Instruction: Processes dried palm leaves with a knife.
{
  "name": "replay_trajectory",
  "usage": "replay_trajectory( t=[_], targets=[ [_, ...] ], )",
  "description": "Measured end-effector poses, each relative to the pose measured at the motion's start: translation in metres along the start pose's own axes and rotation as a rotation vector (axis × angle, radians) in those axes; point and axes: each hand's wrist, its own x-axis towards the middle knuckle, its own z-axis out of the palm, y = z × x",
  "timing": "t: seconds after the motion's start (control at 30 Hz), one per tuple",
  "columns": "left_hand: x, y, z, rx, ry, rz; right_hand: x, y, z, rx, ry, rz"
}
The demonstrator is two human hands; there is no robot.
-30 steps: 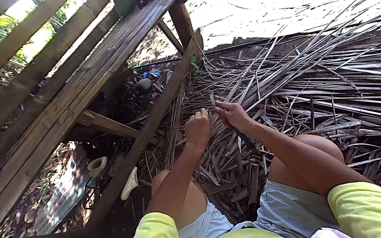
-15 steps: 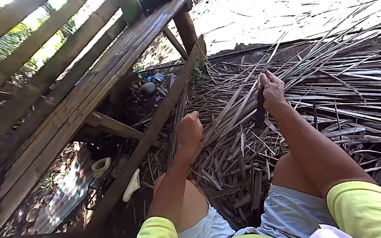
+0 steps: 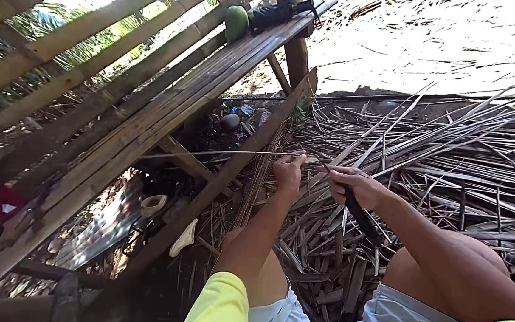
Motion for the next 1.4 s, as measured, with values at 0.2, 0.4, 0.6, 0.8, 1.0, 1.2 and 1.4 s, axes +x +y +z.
replay_trajectory(
  t=[0.2,0.4,0.6,0.8,1.0,1.2,1.4],
  targets=[
    [-0.018,-0.015,0.013,0.017,-0.189,-0.333,0.009,0.013,0.003,0.249,0.199,0.019],
    [-0.035,0.006,-0.006,1.147,-0.162,0.644,0.011,-0.003,-0.010,0.357,0.396,0.087],
    [-0.006,0.008,-0.025,1.291,-0.404,0.428,0.006,-0.021,-0.033,0.403,0.486,-0.019],
    [0.001,0.016,-0.016,1.217,-0.457,0.133,0.006,-0.012,-0.015,-0.083,0.473,-0.235],
    [0.013,0.012,-0.010,0.954,-0.456,-0.024,0.002,0.020,0.009,-0.634,0.221,-0.219],
    [0.012,0.017,-0.014,0.737,-0.472,-0.155,0.004,0.015,0.005,-0.884,0.151,-0.284],
    [0.012,0.020,-0.024,0.859,-0.471,-0.129,0.012,0.003,-0.010,-0.916,0.233,-0.219]
  ],
)
